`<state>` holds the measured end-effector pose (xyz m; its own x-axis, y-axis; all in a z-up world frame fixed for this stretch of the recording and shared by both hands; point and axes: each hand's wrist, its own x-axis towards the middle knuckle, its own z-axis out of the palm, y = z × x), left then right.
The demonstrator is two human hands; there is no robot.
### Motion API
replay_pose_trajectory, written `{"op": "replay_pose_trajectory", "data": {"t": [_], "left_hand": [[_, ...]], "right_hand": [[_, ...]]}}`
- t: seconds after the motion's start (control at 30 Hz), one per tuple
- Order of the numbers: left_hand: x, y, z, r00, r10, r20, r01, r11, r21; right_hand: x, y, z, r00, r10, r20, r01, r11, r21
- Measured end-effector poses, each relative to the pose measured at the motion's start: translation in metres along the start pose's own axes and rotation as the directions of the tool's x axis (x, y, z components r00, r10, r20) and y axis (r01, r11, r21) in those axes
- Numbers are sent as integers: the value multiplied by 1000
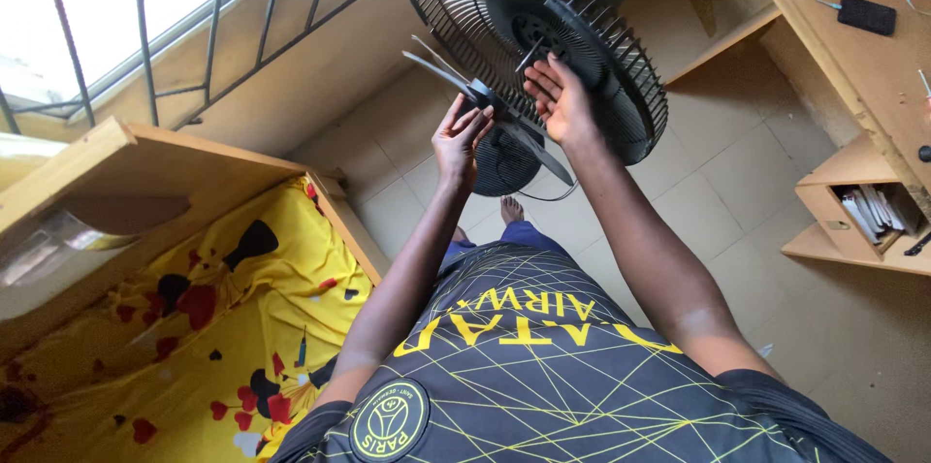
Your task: The person disassembles a standing fan using a screwdriver, removes the front grille and fan blades, and then reassembles the fan by reattaching the blades and grille.
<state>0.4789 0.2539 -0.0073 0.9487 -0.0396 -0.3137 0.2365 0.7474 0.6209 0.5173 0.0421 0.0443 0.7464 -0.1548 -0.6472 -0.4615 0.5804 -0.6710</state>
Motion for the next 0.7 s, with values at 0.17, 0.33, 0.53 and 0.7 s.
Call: {"op": "replay_pose_trajectory", "data": {"t": [0.17,0.33,0.53,0.7], "left_hand": [[-1,-3,17,998,68,-15,-67,996,53],[-3,2,38,999,32,-43,-30,998,47],[-6,7,46,1000,20,-17,-20,1000,10],[-11,5,63,997,60,-42,-60,998,-7]], "right_hand": [[-20,-9,24,994,-104,-40,100,991,-85],[-187,-64,33,788,-335,516,615,427,-663],[-246,-202,-5,520,-512,684,854,292,-430],[-73,-247,4,622,-428,656,780,414,-470]]}}
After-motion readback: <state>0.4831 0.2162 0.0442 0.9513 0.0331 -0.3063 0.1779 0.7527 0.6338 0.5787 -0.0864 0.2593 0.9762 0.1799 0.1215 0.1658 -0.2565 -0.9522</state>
